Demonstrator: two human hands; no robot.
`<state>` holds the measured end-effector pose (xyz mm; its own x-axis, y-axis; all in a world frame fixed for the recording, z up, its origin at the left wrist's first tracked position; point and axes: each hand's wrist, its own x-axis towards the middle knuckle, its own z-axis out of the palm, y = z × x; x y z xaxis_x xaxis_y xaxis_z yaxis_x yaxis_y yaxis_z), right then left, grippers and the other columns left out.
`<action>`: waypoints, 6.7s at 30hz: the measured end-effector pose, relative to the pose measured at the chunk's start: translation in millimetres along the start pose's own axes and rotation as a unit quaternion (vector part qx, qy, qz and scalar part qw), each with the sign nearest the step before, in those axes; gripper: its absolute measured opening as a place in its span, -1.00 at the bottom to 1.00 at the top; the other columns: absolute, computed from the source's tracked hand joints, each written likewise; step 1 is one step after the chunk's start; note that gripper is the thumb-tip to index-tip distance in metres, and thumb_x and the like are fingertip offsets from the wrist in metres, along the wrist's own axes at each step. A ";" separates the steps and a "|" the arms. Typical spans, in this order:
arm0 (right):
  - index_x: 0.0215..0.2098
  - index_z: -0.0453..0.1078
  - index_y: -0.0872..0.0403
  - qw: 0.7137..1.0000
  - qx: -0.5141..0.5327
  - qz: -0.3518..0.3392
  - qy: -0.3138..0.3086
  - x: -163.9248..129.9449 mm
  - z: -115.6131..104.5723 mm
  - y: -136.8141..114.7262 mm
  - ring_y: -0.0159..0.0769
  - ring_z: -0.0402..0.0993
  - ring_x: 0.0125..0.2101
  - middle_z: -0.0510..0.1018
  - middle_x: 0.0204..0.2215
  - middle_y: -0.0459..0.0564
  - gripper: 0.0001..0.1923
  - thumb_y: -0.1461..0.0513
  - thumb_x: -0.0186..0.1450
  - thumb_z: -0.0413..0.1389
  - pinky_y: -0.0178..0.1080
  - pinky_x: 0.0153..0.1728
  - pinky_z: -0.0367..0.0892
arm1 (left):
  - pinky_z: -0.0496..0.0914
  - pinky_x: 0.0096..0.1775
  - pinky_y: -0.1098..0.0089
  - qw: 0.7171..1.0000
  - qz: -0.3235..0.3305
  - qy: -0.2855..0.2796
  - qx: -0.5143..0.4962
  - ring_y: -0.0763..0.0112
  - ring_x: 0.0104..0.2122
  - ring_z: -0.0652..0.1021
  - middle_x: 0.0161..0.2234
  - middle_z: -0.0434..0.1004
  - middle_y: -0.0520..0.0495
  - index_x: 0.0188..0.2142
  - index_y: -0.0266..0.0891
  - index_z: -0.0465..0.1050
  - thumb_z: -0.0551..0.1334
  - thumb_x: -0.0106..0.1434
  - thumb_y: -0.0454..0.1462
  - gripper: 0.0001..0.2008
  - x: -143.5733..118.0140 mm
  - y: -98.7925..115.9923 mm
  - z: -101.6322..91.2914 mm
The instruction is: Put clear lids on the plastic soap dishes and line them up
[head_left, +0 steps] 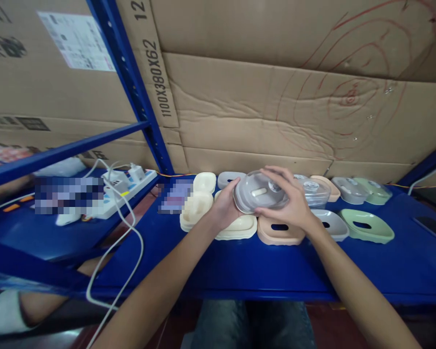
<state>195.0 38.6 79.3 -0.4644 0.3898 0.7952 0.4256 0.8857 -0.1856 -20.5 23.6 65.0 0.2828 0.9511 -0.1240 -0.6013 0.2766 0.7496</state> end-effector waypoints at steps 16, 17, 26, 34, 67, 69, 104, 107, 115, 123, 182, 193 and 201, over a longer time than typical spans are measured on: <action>0.24 0.62 -0.02 0.936 -0.175 0.225 -0.205 -22.5 -105.9 113.7 0.28 0.66 0.16 0.71 0.17 0.15 -0.28 -0.23 0.28 0.34 0.22 0.21 0.53 | 0.64 -0.36 0.18 0.998 0.060 0.016 0.001 0.07 -0.24 0.71 -0.08 0.73 -0.15 -0.06 -0.13 0.58 0.18 0.48 -0.14 -0.77 -2.8 10.6 -2.3; 0.25 0.62 -0.03 0.932 -0.175 0.231 -0.219 -25.4 -103.3 116.0 0.28 0.67 0.15 0.72 0.17 0.14 -0.27 -0.24 0.27 0.34 0.20 0.18 0.55 | 0.65 -0.36 0.18 0.998 0.054 0.022 -0.003 0.07 -0.25 0.71 -0.09 0.73 -0.15 -0.05 -0.14 0.59 0.18 0.48 -0.14 -0.77 -2.5 11.0 -2.3; 0.39 0.52 -0.03 0.909 -0.213 0.252 -0.255 -29.7 -99.2 104.6 0.32 0.63 0.19 0.66 0.25 0.17 -0.18 -0.24 0.30 0.29 0.20 0.20 0.51 | 0.68 -0.33 0.13 0.998 0.031 0.046 -0.004 0.09 -0.28 0.71 -0.18 0.73 -0.14 0.05 -0.17 0.59 0.12 0.53 -0.12 -0.68 -1.7 14.0 -3.8; 0.41 0.47 -0.03 0.941 -0.200 0.225 -0.156 -38.3 -98.9 104.9 0.37 0.56 0.24 0.63 0.27 0.25 -0.09 -0.28 0.25 0.38 0.37 0.27 0.42 | 0.67 -0.34 0.09 0.998 0.033 0.047 0.010 0.06 -0.29 0.69 -0.16 0.72 -0.16 -0.01 -0.18 0.59 0.14 0.52 -0.10 -0.69 0.1 12.2 -6.6; 0.61 0.07 -0.17 0.992 -0.102 0.036 0.061 -15.6 -15.9 9.4 0.41 0.39 0.34 0.41 0.34 0.25 0.23 -0.28 0.17 0.47 0.44 0.35 0.36 | 0.64 -0.21 0.13 0.997 0.017 0.039 0.060 0.01 -0.09 0.71 -0.03 0.76 -0.19 0.08 -0.12 0.63 0.24 0.45 -0.06 -0.66 -4.2 28.1 -14.6; 0.59 0.11 -0.14 0.985 -0.119 0.053 0.113 -16.1 -22.5 18.3 0.44 0.36 0.34 0.41 0.33 0.27 0.20 -0.30 0.17 0.46 0.49 0.36 0.31 | 0.61 -0.31 0.19 0.995 0.050 0.073 0.053 0.02 -0.11 0.70 0.03 0.75 -0.21 0.11 -0.13 0.62 0.17 0.51 0.00 -0.60 -2.4 34.2 -19.5; 0.52 0.22 -0.13 0.965 -0.162 0.052 0.198 -24.2 -37.2 60.6 0.30 0.44 0.27 0.48 0.26 0.27 0.02 -0.22 0.24 0.44 0.51 0.28 0.37 | 0.44 0.25 0.17 0.651 0.165 0.197 0.715 0.03 0.08 0.66 -0.06 0.77 -0.20 -0.15 -0.17 0.68 0.30 0.32 -0.33 -0.83 43.0 46.8 -71.9; 0.52 0.22 -0.15 0.966 -0.164 0.076 0.184 -24.2 -36.4 61.3 0.30 0.41 0.31 0.47 0.27 0.25 0.02 -0.23 0.24 0.43 0.49 0.31 0.35 | 0.41 0.31 0.12 0.605 0.157 0.190 0.757 -0.01 0.14 0.64 -0.02 0.75 -0.25 -0.09 -0.19 0.69 0.25 0.37 -0.34 -0.77 39.7 43.9 -68.0; 0.55 0.18 -0.23 0.973 -0.145 0.101 0.147 -24.3 -39.4 54.8 0.28 0.39 0.33 0.45 0.34 0.24 0.03 -0.25 0.25 0.42 0.45 0.36 0.33 | 0.45 0.25 0.05 0.538 0.161 0.195 0.804 -0.06 0.15 0.61 -0.02 0.71 -0.31 -0.11 -0.19 0.69 0.18 0.42 -0.36 -0.74 37.6 38.9 -60.8; 0.50 0.30 -0.07 0.991 -0.091 0.099 -0.002 -22.8 -35.8 50.9 0.24 0.49 0.27 0.51 0.29 0.22 0.01 -0.34 0.27 0.36 0.29 0.32 0.39 | 0.40 0.34 0.00 0.639 0.328 0.057 0.694 0.02 0.28 0.55 0.28 0.59 -0.24 0.30 -0.16 0.49 0.17 0.56 -0.05 -0.56 15.5 38.9 -15.6; 0.05 0.64 0.16 0.886 -0.337 0.318 -0.004 -32.9 -49.5 90.2 0.32 0.46 0.15 0.62 0.09 0.40 -0.41 -0.06 0.55 -0.08 0.31 0.16 0.34 | 0.31 0.37 0.02 0.503 0.215 -0.096 0.831 0.00 0.30 0.53 0.23 0.61 -0.37 0.13 -0.29 0.56 0.02 0.61 -0.12 -0.58 125.2 -2.4 20.3; 0.19 0.59 0.14 0.841 -0.258 0.476 -0.020 -35.3 -66.3 106.9 0.23 0.62 0.14 0.70 0.10 0.38 -0.44 0.03 0.52 -0.08 0.07 0.15 0.43 | 0.23 0.46 0.02 0.596 0.227 -0.210 0.741 -0.13 0.53 0.27 0.57 0.16 -0.41 0.61 -0.20 -0.02 0.36 0.42 0.10 -0.02 117.3 -36.8 72.3; 0.22 0.55 0.19 0.835 -0.259 0.483 -0.055 -38.2 -60.9 115.0 0.26 0.63 0.16 0.72 0.06 0.42 -0.45 0.06 0.47 -0.03 0.05 0.14 0.44 | 0.40 0.33 -0.03 0.583 0.218 -0.191 0.759 -0.24 0.32 0.52 0.41 0.29 -0.44 0.63 -0.15 -0.02 0.45 0.39 -0.11 -0.02 123.5 -58.3 70.5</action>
<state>309.1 110.2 62.8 0.2334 0.9052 0.3552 0.9082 -0.0724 -0.4122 102.2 115.3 51.8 0.6700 0.7058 0.2302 0.5945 -0.6958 0.4030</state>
